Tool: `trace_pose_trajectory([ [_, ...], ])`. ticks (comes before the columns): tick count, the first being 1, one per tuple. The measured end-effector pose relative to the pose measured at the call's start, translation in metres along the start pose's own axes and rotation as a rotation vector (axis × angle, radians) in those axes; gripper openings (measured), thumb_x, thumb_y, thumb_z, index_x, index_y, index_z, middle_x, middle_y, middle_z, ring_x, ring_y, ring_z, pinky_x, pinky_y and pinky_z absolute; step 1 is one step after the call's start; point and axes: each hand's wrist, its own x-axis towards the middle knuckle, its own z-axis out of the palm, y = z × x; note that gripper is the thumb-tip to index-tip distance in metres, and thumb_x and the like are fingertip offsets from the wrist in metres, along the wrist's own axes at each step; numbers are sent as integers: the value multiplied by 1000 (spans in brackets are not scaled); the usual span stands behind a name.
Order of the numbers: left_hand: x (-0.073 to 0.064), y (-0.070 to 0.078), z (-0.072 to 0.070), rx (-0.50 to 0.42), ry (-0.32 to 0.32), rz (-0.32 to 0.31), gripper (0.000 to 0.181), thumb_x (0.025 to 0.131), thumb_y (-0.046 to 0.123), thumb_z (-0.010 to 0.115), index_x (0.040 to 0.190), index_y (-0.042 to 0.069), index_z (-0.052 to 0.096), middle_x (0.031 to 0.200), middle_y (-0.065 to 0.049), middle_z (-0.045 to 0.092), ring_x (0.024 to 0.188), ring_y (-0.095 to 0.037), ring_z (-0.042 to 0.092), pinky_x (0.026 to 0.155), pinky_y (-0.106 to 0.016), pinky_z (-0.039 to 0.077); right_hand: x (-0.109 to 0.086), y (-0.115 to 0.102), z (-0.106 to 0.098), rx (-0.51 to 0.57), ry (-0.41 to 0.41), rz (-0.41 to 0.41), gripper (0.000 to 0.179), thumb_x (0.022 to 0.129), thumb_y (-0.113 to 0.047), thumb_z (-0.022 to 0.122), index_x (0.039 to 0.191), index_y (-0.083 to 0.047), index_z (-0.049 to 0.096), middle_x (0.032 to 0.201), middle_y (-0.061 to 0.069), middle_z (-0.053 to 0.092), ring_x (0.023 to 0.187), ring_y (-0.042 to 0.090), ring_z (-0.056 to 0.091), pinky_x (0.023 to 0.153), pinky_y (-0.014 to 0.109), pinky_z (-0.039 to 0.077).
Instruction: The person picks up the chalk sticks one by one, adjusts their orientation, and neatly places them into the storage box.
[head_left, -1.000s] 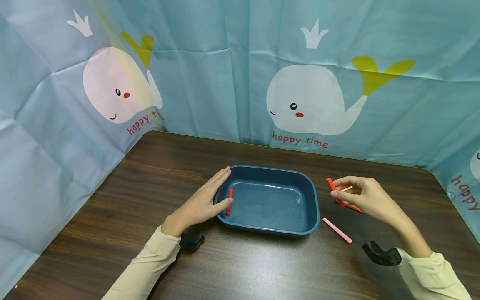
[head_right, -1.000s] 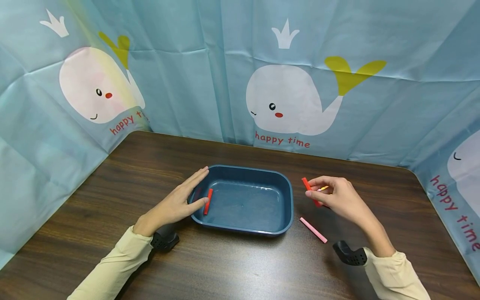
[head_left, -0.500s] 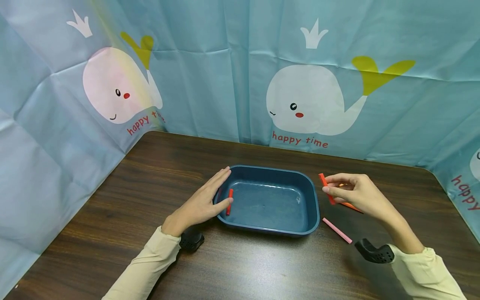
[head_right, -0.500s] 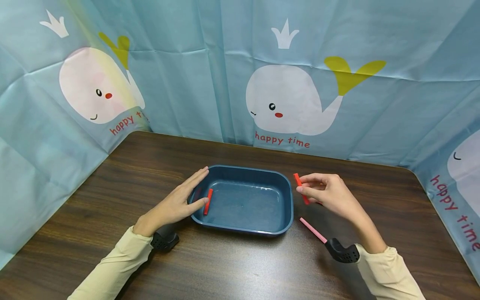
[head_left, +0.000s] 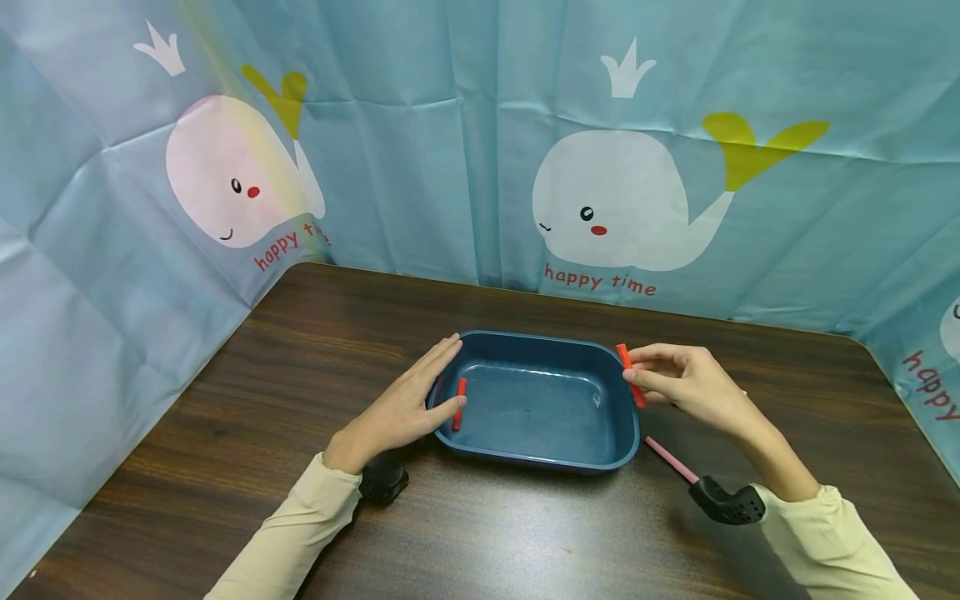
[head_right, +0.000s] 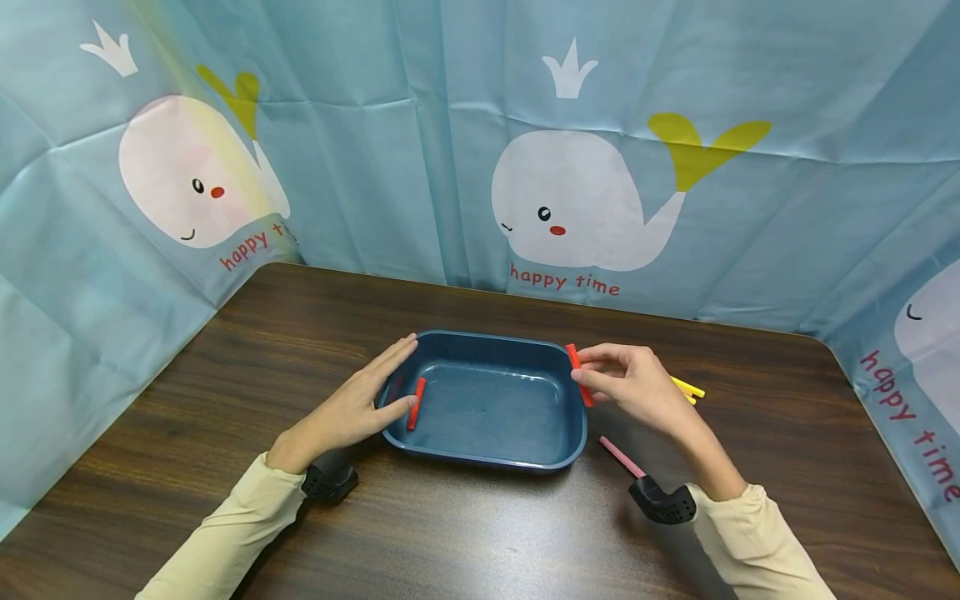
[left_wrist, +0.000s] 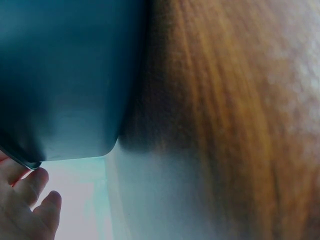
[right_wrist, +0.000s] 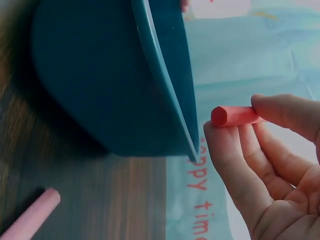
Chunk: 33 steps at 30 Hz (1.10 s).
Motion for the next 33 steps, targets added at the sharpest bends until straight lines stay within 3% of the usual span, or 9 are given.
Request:
trace_pose_trajectory([
  [6, 0, 1, 0, 1, -2, -6, 77, 98, 29, 63, 160, 15, 20, 167, 7, 11, 156, -19, 10, 122, -55, 22, 4, -6, 10, 74, -22, -5, 46, 97, -24, 65, 128, 8, 58, 111, 24, 70, 85, 11, 72, 76, 36, 62],
  [16, 0, 2, -1, 2, -1, -7, 77, 97, 29, 63, 160, 15, 20, 168, 6, 10, 156, -24, 11, 122, -56, 22, 15, -14, 30, 108, -84, -23, 46, 95, -20, 67, 128, 11, 57, 107, 26, 66, 86, 20, 73, 77, 38, 62],
  [33, 0, 0, -1, 0, -7, -1, 77, 98, 29, 63, 160, 15, 19, 168, 6, 9, 156, -23, 10, 122, -56, 21, 36, -17, 65, 106, -136, -1, 39, 95, -15, 66, 126, 8, 59, 103, 19, 67, 80, 17, 71, 78, 43, 61],
])
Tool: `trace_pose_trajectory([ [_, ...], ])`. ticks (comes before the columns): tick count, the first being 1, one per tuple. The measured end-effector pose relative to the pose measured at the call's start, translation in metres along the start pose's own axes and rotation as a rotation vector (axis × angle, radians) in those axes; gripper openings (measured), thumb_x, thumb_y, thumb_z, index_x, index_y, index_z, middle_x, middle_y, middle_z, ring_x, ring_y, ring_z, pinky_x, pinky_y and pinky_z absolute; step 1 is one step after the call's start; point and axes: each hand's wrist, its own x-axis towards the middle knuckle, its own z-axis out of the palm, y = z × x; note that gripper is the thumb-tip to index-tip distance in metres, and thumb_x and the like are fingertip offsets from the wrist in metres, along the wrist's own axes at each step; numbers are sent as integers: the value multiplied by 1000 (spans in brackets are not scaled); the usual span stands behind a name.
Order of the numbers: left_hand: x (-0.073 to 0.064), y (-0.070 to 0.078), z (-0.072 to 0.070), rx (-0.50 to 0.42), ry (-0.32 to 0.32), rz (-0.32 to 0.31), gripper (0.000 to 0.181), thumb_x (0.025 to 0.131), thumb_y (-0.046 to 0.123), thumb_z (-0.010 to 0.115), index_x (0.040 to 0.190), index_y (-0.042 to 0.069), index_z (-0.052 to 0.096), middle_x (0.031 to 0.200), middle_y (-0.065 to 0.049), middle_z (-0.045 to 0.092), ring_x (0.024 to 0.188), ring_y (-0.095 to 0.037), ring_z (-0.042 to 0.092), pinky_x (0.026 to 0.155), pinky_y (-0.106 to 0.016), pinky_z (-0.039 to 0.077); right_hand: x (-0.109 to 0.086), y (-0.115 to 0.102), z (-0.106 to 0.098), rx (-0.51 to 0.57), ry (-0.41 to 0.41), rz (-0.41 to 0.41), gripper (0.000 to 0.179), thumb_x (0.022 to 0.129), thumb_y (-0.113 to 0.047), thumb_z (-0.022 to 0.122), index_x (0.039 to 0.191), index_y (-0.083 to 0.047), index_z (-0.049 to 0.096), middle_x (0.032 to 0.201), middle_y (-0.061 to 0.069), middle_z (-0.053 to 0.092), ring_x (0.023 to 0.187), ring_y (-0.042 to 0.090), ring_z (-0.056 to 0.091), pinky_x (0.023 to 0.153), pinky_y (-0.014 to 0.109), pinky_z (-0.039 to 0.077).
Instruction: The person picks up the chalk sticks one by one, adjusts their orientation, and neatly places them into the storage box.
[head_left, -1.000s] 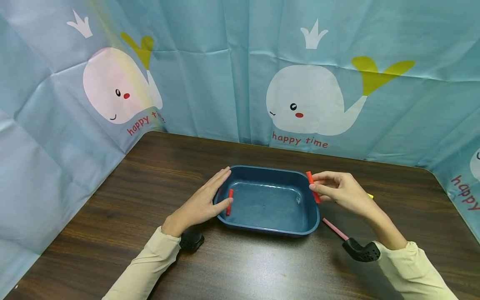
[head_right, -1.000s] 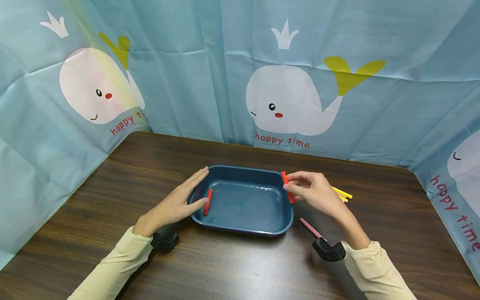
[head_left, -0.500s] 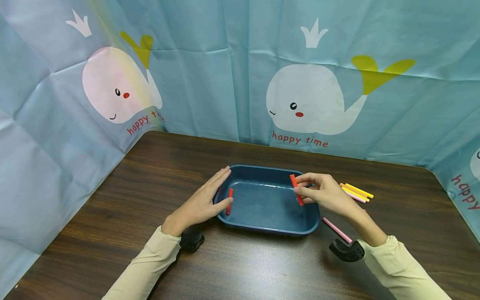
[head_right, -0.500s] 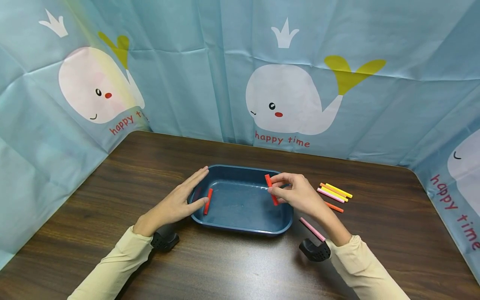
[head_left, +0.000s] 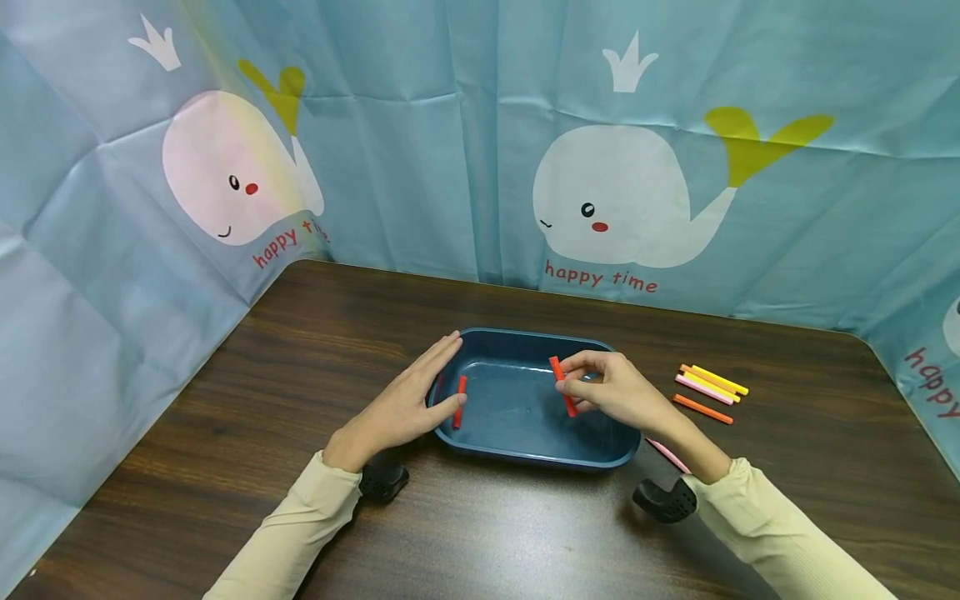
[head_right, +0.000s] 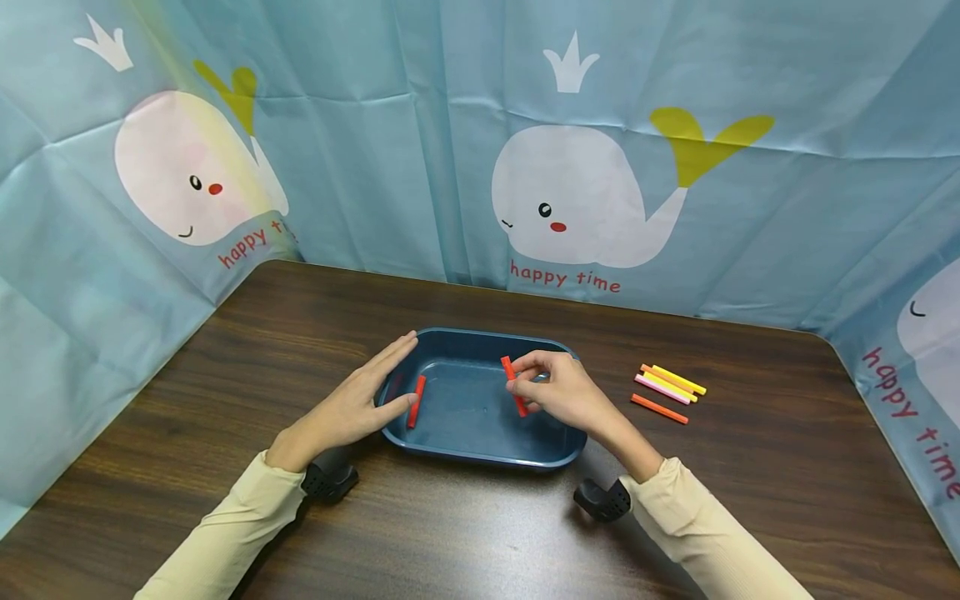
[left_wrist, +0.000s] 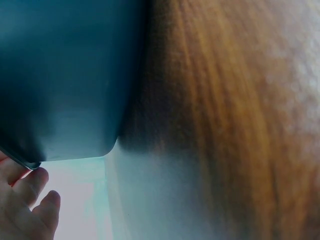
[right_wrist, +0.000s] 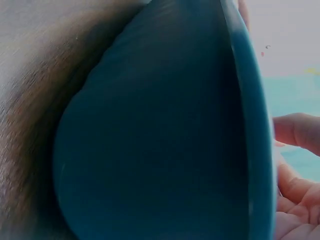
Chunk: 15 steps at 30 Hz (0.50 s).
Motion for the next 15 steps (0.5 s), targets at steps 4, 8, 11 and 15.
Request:
trace_pose_trajectory([
  [4, 0, 0, 0, 2, 5, 8, 77, 98, 29, 63, 160, 14, 20, 168, 6, 10, 156, -24, 11, 122, -55, 21, 3, -3, 5, 3, -19, -8, 39, 95, -14, 65, 126, 10, 59, 104, 22, 67, 80, 17, 72, 78, 42, 61],
  [8, 0, 0, 0, 3, 6, 10, 77, 98, 29, 63, 160, 14, 20, 168, 6, 11, 156, -24, 11, 122, -55, 21, 7, -5, 11, 16, -39, -13, 39, 96, -14, 65, 126, 10, 58, 104, 20, 67, 80, 17, 72, 77, 41, 62],
  [11, 0, 0, 0, 3, 7, 10, 76, 98, 28, 63, 160, 14, 20, 168, 6, 11, 156, -24, 12, 122, -55, 22, 9, -6, 15, 24, -47, -13, 38, 96, -14, 65, 126, 9, 58, 104, 19, 67, 81, 17, 72, 77, 42, 62],
  [15, 0, 0, 0, 1, 6, 7, 77, 98, 28, 63, 160, 14, 20, 168, 6, 11, 156, -23, 11, 122, -55, 22, 12, -7, 20, 23, -63, -29, 38, 96, -12, 64, 127, 10, 57, 105, 20, 66, 81, 18, 72, 77, 42, 62],
])
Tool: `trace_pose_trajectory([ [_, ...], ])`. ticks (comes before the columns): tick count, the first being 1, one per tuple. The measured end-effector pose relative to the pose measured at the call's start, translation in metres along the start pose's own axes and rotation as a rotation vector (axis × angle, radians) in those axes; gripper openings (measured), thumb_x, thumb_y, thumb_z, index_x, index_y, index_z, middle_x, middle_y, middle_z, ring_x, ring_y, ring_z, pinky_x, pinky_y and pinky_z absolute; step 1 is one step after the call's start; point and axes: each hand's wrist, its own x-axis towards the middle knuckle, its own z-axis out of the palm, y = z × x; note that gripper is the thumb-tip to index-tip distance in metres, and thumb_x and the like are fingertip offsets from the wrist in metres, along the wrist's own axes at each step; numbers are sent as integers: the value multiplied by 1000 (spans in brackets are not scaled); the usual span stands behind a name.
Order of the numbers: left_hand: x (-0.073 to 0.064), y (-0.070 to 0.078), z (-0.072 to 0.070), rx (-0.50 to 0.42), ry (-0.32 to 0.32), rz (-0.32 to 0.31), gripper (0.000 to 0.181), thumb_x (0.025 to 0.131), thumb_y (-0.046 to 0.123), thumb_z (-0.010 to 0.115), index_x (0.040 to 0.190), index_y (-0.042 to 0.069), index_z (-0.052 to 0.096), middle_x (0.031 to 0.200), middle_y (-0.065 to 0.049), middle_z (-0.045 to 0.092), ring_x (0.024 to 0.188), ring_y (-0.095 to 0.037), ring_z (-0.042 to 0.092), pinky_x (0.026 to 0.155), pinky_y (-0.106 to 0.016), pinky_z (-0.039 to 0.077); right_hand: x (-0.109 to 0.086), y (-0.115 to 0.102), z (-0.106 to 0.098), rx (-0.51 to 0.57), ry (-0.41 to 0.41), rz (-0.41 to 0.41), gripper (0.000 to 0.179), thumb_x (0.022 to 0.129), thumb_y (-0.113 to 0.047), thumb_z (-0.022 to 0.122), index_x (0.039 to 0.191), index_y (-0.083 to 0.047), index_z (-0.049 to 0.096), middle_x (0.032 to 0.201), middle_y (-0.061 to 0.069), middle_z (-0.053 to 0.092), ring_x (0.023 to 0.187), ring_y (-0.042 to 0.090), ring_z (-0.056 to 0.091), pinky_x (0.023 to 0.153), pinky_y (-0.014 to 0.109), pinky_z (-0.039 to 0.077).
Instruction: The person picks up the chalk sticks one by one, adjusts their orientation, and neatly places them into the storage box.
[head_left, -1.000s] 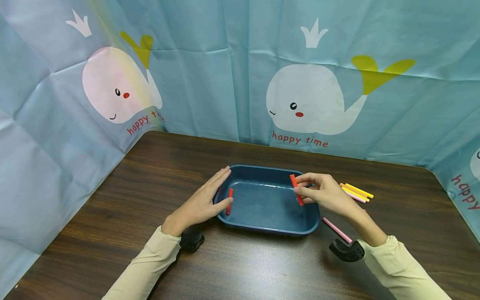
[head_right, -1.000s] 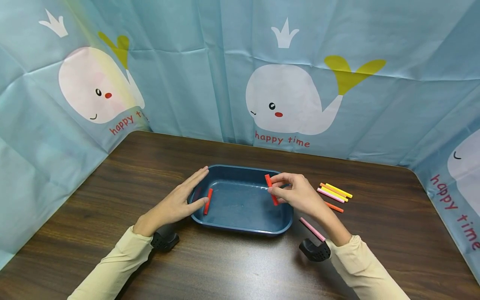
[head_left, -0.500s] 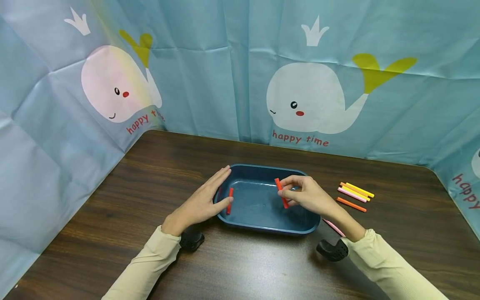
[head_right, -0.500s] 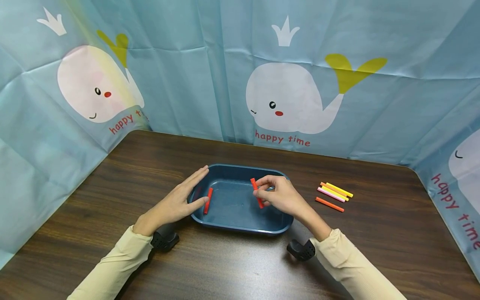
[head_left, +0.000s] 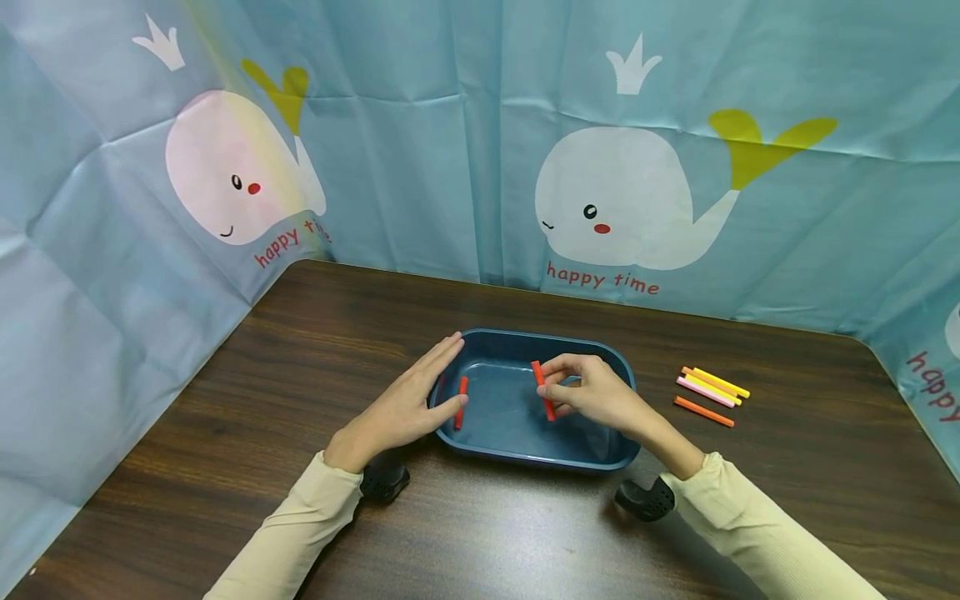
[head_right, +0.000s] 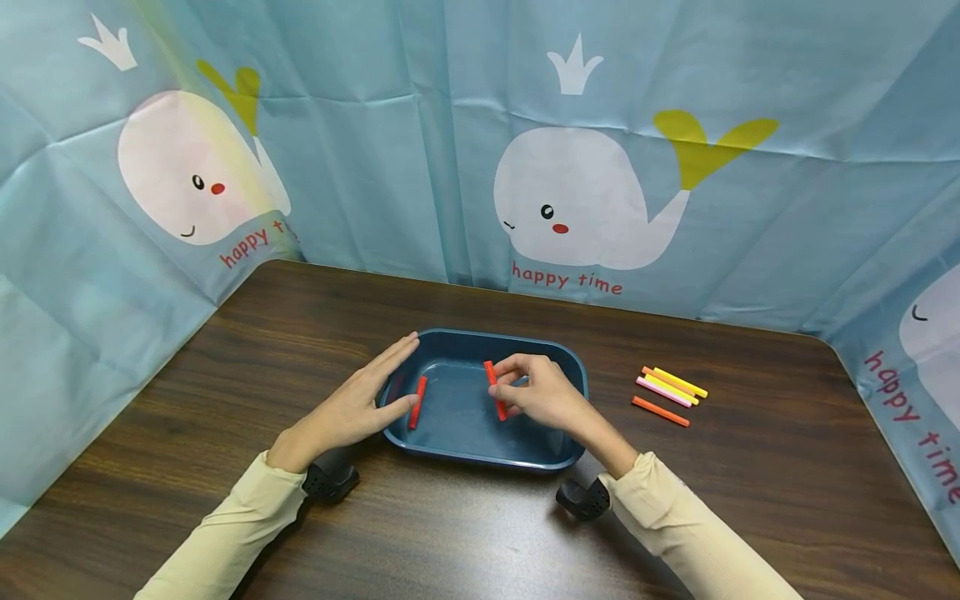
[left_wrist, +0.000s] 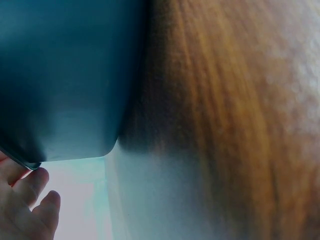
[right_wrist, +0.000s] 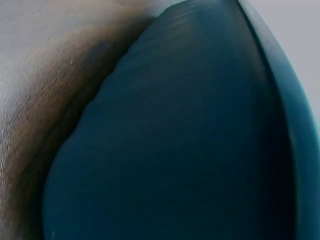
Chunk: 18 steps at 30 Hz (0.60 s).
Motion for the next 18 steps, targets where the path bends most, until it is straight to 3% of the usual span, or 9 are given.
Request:
trace_pose_trajectory([
  [18, 0, -1, 0, 10, 7, 6, 76, 98, 29, 63, 159, 13, 21, 167, 6, 11, 156, -25, 13, 122, -55, 22, 14, 0, 26, 1, -18, 66, 33, 96, -9, 62, 124, 8, 58, 104, 16, 64, 82, 17, 68, 74, 38, 62],
])
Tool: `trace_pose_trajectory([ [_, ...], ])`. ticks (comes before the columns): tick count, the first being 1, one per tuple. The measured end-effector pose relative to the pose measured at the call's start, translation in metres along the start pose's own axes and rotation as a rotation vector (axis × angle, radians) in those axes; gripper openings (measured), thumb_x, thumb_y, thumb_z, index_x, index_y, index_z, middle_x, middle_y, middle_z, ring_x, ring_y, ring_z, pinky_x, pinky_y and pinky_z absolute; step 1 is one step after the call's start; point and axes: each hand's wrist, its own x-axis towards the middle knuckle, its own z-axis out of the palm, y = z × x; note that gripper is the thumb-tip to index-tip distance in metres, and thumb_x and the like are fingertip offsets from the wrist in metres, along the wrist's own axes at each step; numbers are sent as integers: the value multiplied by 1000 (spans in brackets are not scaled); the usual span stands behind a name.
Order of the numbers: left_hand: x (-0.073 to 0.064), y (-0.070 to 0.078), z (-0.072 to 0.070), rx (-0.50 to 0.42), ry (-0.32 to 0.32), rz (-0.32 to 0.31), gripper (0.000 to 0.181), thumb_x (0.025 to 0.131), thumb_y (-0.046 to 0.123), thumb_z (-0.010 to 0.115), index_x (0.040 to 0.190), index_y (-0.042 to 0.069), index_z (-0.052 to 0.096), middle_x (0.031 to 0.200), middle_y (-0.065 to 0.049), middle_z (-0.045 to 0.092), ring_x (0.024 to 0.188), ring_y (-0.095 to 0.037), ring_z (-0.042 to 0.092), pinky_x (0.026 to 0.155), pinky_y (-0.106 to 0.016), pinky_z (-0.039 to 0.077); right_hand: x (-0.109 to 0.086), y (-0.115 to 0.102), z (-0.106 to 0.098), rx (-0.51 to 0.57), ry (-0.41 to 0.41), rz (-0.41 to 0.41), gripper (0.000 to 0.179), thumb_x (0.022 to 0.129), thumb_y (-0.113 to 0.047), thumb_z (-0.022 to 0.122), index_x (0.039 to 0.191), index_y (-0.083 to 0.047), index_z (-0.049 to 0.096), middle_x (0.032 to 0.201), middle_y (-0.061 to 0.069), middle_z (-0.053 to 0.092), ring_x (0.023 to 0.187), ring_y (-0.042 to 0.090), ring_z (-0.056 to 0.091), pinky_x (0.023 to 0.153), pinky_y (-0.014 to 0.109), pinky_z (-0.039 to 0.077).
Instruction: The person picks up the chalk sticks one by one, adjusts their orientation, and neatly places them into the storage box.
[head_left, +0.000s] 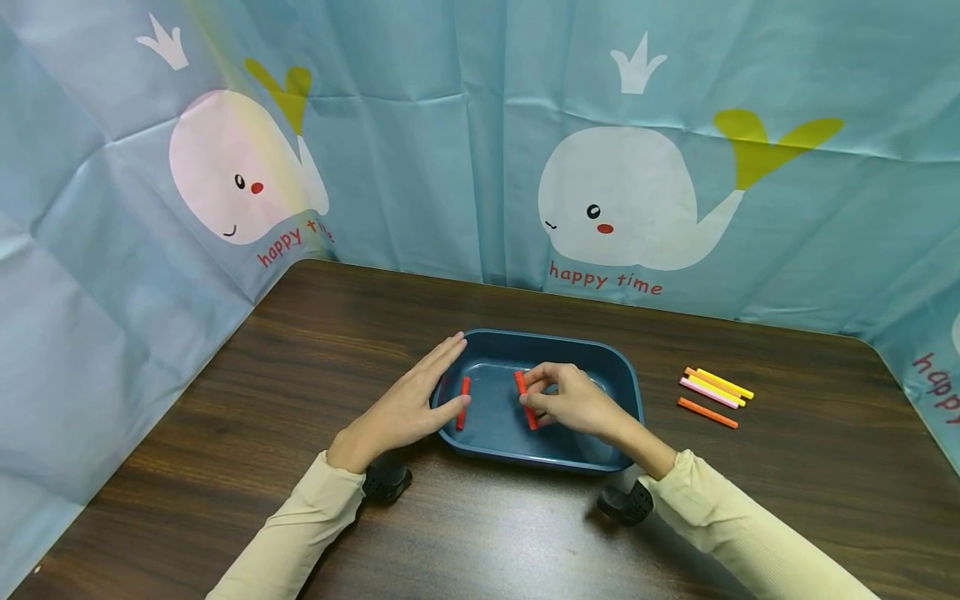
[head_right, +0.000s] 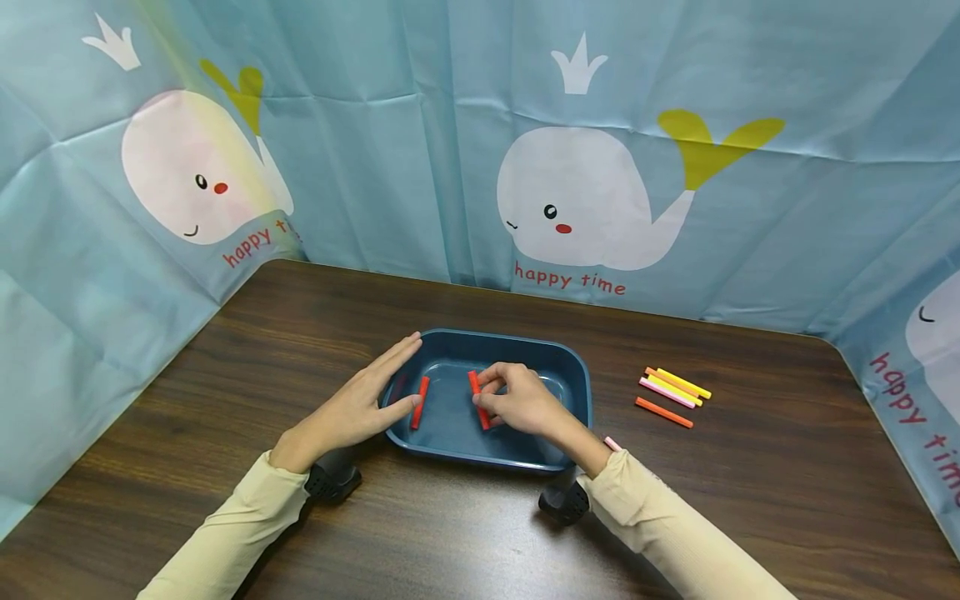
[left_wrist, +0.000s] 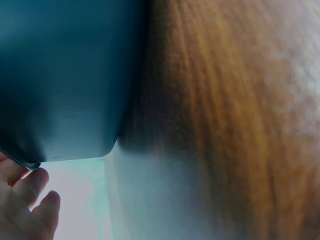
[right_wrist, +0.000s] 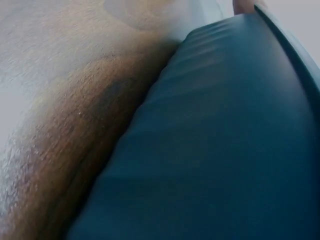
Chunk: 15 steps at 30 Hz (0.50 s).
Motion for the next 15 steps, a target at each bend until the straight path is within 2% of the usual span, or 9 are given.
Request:
trace_pose_trajectory([
  [8, 0, 0, 0, 0, 3, -9, 76, 97, 29, 63, 159, 13, 22, 167, 6, 12, 156, -26, 13, 122, -54, 22, 6, -4, 5, 21, -14, 63, 33, 95, -9, 64, 123, 7, 58, 102, 16, 67, 71, 16, 71, 68, 34, 62],
  [15, 0, 1, 0, 9, -5, -18, 77, 97, 30, 63, 159, 15, 21, 167, 8, 11, 156, -20, 12, 123, -53, 21, 12, -8, 11, 60, -52, 121, 31, 96, -9, 63, 123, 6, 57, 102, 16, 66, 66, 16, 71, 66, 33, 62],
])
